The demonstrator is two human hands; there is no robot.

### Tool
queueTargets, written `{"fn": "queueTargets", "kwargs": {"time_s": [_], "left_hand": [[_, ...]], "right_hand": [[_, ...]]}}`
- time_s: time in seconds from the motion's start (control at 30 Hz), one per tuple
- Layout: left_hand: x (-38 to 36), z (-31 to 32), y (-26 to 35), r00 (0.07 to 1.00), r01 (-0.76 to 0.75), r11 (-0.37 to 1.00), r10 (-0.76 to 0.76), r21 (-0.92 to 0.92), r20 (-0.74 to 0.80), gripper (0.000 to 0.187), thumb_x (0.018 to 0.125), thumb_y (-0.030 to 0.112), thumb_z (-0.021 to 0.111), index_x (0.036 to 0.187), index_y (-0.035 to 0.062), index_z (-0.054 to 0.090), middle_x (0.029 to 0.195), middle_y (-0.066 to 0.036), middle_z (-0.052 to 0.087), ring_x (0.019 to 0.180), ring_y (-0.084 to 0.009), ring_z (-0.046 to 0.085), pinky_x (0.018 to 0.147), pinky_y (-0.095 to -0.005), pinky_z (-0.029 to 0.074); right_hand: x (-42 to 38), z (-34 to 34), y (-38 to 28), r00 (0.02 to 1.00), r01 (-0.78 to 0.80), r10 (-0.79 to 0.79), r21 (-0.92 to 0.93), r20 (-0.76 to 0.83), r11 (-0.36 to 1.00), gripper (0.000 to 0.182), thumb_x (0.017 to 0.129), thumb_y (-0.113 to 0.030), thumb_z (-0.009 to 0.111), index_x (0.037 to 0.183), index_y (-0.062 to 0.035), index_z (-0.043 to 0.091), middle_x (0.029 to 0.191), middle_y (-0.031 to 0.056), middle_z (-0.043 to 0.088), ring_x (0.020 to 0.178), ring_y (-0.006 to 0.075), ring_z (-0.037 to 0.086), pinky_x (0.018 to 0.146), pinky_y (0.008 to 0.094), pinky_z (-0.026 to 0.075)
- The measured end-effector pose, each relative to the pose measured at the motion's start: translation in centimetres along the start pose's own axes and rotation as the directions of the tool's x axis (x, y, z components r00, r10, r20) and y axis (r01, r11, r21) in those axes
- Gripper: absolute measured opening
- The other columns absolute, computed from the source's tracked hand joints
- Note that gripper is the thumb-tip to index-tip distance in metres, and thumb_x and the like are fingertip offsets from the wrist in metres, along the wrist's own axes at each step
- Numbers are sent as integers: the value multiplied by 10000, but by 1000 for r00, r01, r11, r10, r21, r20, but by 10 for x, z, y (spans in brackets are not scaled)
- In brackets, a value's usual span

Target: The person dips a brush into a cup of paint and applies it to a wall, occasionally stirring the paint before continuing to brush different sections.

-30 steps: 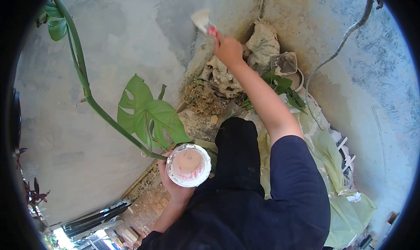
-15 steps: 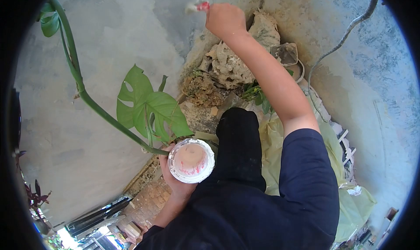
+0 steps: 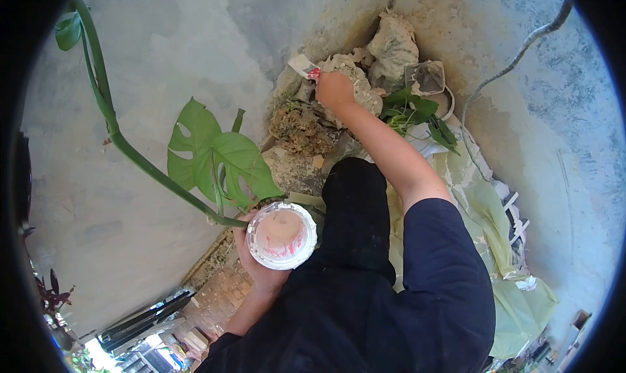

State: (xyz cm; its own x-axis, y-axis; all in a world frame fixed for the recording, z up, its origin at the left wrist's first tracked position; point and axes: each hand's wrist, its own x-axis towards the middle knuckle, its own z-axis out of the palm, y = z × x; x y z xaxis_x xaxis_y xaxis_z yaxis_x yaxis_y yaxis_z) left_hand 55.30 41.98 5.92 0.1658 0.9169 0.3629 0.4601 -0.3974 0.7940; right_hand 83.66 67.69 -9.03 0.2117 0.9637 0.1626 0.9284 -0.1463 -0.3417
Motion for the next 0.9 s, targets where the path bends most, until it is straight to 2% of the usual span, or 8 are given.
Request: {"fn": "queueTargets", "kwargs": {"time_s": [0.17, 0.27, 0.4, 0.47, 0.57, 0.67, 0.77, 0.9], "left_hand": [[3, -8, 0, 984, -139, 981, 120, 135, 134, 767, 672, 94, 909, 1309, -32, 499, 1278, -134, 507, 1161, -266, 585, 1044, -371, 441], [5, -11, 2, 979, -154, 976, 129, 155, 160, 813, 676, 83, 907, 1345, -28, 457, 1277, -129, 508, 1166, -249, 581, 1041, -367, 444], [-2, -8, -5, 992, -67, 997, 62, 41, 106, 807, 672, 89, 911, 1339, -28, 472, 1277, -127, 504, 1170, -245, 580, 1034, -361, 453], [0, -10, -3, 992, -66, 996, 60, 61, 108, 820, 672, 91, 915, 1346, -25, 462, 1278, -126, 505, 1168, -240, 583, 1027, -355, 460], [3, -13, 0, 988, -89, 991, 76, 96, 135, 827, 673, 91, 916, 1348, -23, 452, 1283, -130, 505, 1154, -238, 593, 1022, -351, 466], [-3, -9, -6, 996, -38, 999, 34, 36, 88, 824, 675, 96, 913, 1350, -27, 455, 1288, -130, 508, 1160, -240, 590, 1030, -362, 464], [-6, -9, -10, 995, -44, 998, 40, 42, 95, 798, 668, 108, 917, 1329, -32, 492, 1287, -135, 514, 1160, -255, 592, 1025, -374, 468], [0, -10, 1, 988, -122, 985, 109, 123, 107, 757, 667, 106, 915, 1302, -35, 529, 1283, -142, 520, 1157, -277, 596, 1011, -385, 476]], "right_hand": [[19, -39, -18, 983, 47, -26, -116, 180, 992, 229, 930, -240, 634, 899, -46, 751, 853, 173, 738, 805, 352, 736, 712, 449, 593], [34, -91, -47, 996, 46, -38, -91, 81, 995, 205, 917, -234, 645, 936, -63, 758, 848, 155, 741, 780, 355, 734, 709, 448, 592], [33, -130, -55, 967, 47, -48, -10, -250, 999, 212, 930, -210, 612, 1013, -77, 755, 842, 156, 728, 757, 355, 715, 663, 458, 578], [16, -133, -53, 854, 102, -54, 64, -518, 993, 241, 940, -219, 618, 1102, -94, 746, 833, 148, 715, 722, 354, 700, 638, 468, 566], [5, -103, -52, 734, 211, -21, 199, -679, 957, 297, 953, -217, 623, 1208, -90, 706, 841, 148, 697, 685, 348, 681, 601, 472, 548], [13, -25, -36, 840, 173, -92, 103, -534, 980, 368, 987, -272, 596, 1274, -46, 640, 895, 149, 697, 654, 334, 688, 571, 439, 564], [-1, 11, -32, 964, 39, -15, 85, -264, 996, 307, 954, -210, 613, 1187, -22, 682, 908, 172, 715, 720, 341, 718, 611, 442, 585], [-12, 9, -26, 996, -12, 16, -36, 86, 999, 196, 890, -147, 626, 990, -18, 733, 913, 198, 737, 817, 350, 743, 693, 441, 601]]}}
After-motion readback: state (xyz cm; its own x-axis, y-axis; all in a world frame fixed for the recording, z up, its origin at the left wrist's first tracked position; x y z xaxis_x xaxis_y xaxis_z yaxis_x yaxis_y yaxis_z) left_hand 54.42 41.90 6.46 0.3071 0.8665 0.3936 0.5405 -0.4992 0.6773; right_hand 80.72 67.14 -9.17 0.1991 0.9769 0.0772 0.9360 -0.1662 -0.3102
